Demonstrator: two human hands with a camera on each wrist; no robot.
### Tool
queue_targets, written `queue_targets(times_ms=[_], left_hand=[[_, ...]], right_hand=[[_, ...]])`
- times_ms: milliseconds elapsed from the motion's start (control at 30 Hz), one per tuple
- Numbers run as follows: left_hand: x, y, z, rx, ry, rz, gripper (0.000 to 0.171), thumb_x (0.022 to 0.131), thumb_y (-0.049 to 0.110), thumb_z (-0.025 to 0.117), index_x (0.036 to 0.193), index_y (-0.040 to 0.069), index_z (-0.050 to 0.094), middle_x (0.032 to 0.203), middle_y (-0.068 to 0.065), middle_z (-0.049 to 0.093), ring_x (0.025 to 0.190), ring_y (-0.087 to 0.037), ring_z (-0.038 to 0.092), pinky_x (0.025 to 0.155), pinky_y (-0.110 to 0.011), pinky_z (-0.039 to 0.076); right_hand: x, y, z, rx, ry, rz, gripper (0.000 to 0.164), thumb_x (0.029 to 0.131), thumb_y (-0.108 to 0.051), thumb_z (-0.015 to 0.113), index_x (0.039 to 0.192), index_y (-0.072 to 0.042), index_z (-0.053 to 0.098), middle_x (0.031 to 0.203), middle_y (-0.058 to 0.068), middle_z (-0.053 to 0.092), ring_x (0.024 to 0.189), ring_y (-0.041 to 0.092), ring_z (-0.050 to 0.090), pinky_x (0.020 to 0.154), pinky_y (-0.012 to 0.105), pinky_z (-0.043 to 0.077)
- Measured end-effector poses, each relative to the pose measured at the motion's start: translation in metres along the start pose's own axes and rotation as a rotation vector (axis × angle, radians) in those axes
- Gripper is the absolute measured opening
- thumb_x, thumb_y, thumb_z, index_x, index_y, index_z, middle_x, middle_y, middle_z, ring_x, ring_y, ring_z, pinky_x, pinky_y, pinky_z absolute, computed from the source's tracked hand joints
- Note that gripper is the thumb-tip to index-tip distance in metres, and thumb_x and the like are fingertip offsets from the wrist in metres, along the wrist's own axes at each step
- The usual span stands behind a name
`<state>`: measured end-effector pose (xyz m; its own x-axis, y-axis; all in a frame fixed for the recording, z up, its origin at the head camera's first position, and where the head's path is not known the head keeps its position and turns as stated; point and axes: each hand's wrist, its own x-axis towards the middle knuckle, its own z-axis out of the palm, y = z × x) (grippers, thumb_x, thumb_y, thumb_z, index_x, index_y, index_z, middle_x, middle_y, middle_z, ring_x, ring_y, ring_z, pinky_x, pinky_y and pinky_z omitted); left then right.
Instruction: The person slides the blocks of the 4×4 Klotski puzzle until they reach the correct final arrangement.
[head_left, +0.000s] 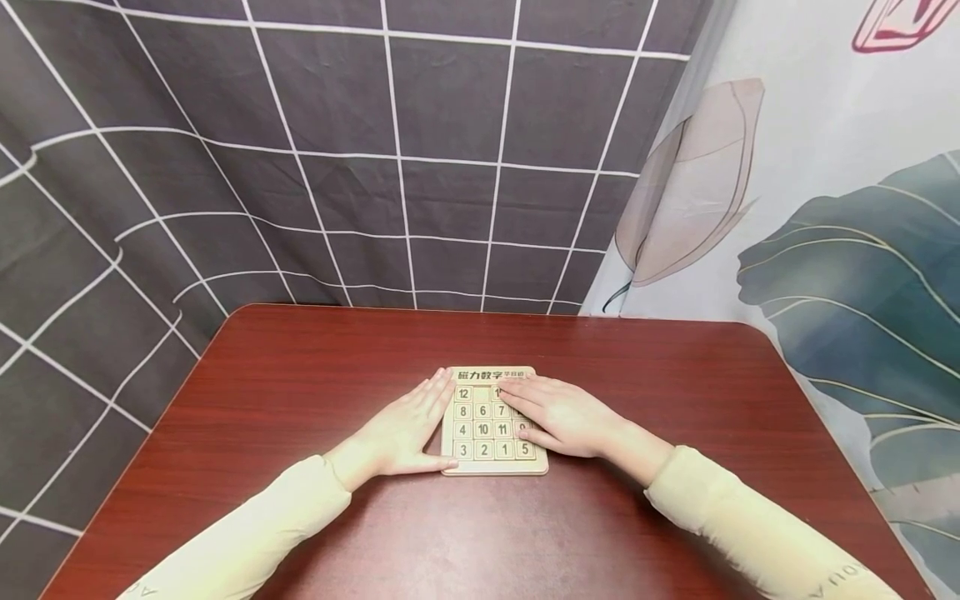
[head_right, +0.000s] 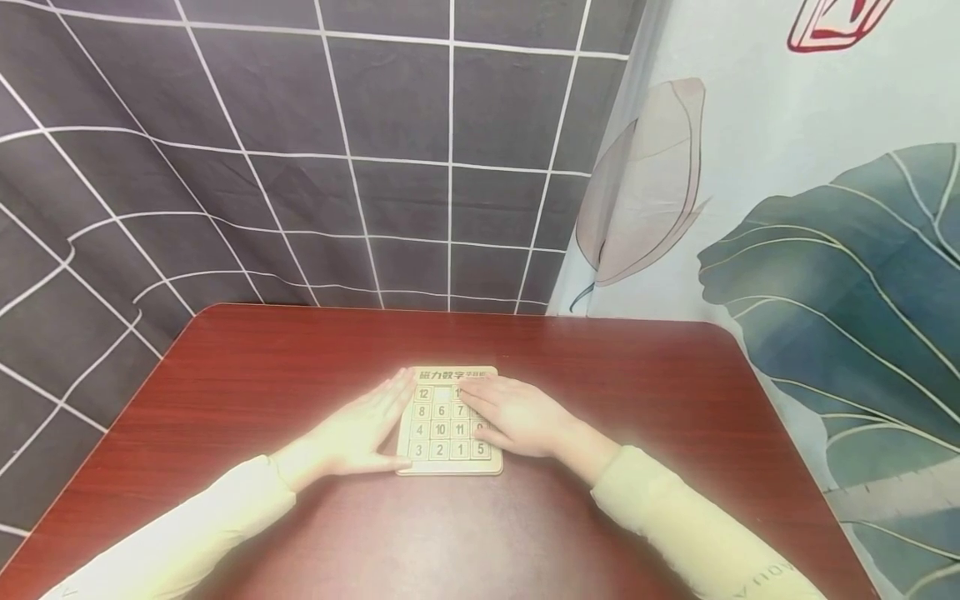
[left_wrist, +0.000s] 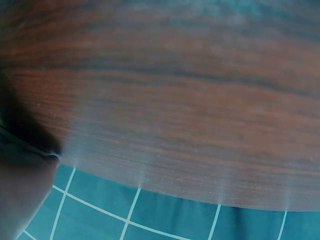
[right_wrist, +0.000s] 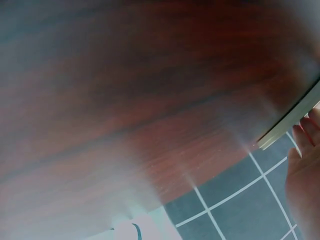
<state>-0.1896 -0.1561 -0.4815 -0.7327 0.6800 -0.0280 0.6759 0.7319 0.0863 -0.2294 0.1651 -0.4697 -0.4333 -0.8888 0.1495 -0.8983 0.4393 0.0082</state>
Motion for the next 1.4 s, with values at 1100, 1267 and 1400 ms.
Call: queue_targets(times_ms=[1100,1267,1400], left_hand=[[0.0,0.003,-0.003,-0.003,-0.021,-0.012,0.113,0.095,0.069,0.061,0.165,-0.01,0.021,0.176,-0.027,0.014,0.166,-0.038,0.017,0.135,-0.046,0.026],[0.0,0.003,-0.004,-0.012,-0.015,-0.006,0.112,0.095,0.067,0.063,0.164,-0.011,0.022,0.175,-0.029,0.015,0.165,-0.041,0.018,0.134,-0.048,0.027],[0.0,0.002,-0.003,-0.011,-0.012,-0.005,0.112,0.095,0.067,0.063,0.164,-0.011,0.022,0.175,-0.029,0.014,0.165,-0.041,0.018,0.134,-0.048,0.027]], right_hand=[[0.008,-0.006,-0.003,-0.016,-0.006,0.016,0.064,0.105,-0.042,0.062,0.155,-0.004,0.053,0.162,0.01,0.053,0.151,0.026,0.051,0.126,0.046,0.042],[-0.01,0.001,-0.004,-0.025,0.016,0.038,0.063,0.103,-0.04,0.065,0.153,-0.002,0.056,0.16,0.012,0.055,0.149,0.031,0.053,0.125,0.048,0.043],[-0.021,0.005,-0.003,-0.029,0.021,0.046,0.063,0.103,-0.039,0.066,0.152,-0.002,0.056,0.16,0.012,0.056,0.149,0.03,0.054,0.125,0.048,0.043]])
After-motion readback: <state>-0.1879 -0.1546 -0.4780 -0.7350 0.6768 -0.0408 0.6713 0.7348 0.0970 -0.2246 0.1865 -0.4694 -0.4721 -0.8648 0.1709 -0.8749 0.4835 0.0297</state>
